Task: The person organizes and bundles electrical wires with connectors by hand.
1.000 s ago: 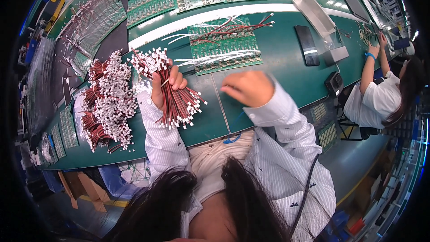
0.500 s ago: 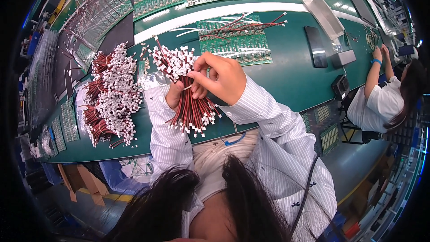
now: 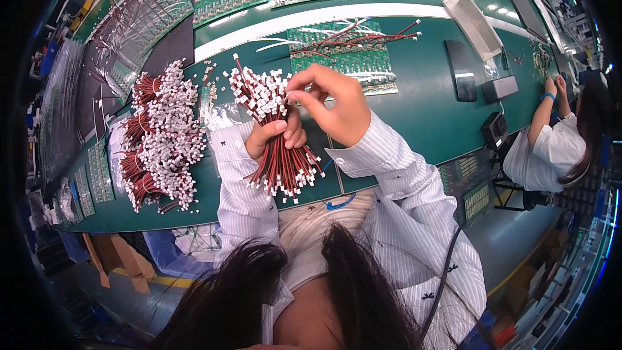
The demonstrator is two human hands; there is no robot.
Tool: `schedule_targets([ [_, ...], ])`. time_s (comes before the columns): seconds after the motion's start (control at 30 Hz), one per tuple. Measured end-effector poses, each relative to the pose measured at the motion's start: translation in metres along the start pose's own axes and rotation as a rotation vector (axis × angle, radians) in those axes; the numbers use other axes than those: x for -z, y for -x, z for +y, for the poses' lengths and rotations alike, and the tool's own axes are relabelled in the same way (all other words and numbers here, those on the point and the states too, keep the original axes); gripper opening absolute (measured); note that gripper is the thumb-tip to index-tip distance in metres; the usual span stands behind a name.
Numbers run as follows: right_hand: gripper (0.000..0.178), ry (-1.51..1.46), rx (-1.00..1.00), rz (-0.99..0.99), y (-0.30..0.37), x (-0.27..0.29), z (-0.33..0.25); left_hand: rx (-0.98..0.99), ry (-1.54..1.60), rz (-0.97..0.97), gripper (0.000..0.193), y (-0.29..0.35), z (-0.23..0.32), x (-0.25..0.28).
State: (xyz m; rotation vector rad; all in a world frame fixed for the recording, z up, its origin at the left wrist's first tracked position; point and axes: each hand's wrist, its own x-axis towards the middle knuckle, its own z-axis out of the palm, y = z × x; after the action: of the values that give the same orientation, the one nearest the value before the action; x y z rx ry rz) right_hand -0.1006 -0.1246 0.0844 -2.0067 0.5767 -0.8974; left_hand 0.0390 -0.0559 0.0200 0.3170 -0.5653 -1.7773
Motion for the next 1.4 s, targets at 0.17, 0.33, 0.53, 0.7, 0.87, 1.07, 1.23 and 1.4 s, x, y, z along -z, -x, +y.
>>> schedule_targets([
  [0.17,0.008,-0.221,-0.150,0.167,-0.005,0.004,0.000,0.021,0.015,-0.006,0.026,-0.001,-0.001,-0.001],
  [0.33,0.009,-0.366,-0.110,0.376,-0.011,0.022,0.006,0.028,0.007,-0.049,0.024,-0.003,-0.002,0.002],
  [0.53,0.013,-0.414,0.107,0.770,-0.014,0.058,-0.011,0.005,0.017,-0.046,0.024,0.002,0.003,0.000],
  [0.7,0.013,-0.458,0.115,0.600,-0.001,0.061,-0.023,-0.119,-0.005,-0.006,0.034,0.003,0.002,0.000],
  [0.87,0.012,-0.478,-0.137,0.315,0.018,0.038,-0.014,-0.230,0.025,0.079,0.032,0.003,0.003,0.007],
  [1.07,0.013,-0.459,-0.178,0.275,0.021,0.036,-0.007,-0.288,0.167,0.072,0.025,0.003,0.007,0.007],
  [1.23,0.013,-0.437,-0.180,0.271,0.020,0.036,-0.009,-0.304,0.153,0.025,0.026,0.003,0.009,0.007],
  [1.4,0.012,-0.412,-0.150,0.285,0.018,0.035,-0.007,-0.287,0.074,0.061,0.029,0.005,0.011,0.004],
])
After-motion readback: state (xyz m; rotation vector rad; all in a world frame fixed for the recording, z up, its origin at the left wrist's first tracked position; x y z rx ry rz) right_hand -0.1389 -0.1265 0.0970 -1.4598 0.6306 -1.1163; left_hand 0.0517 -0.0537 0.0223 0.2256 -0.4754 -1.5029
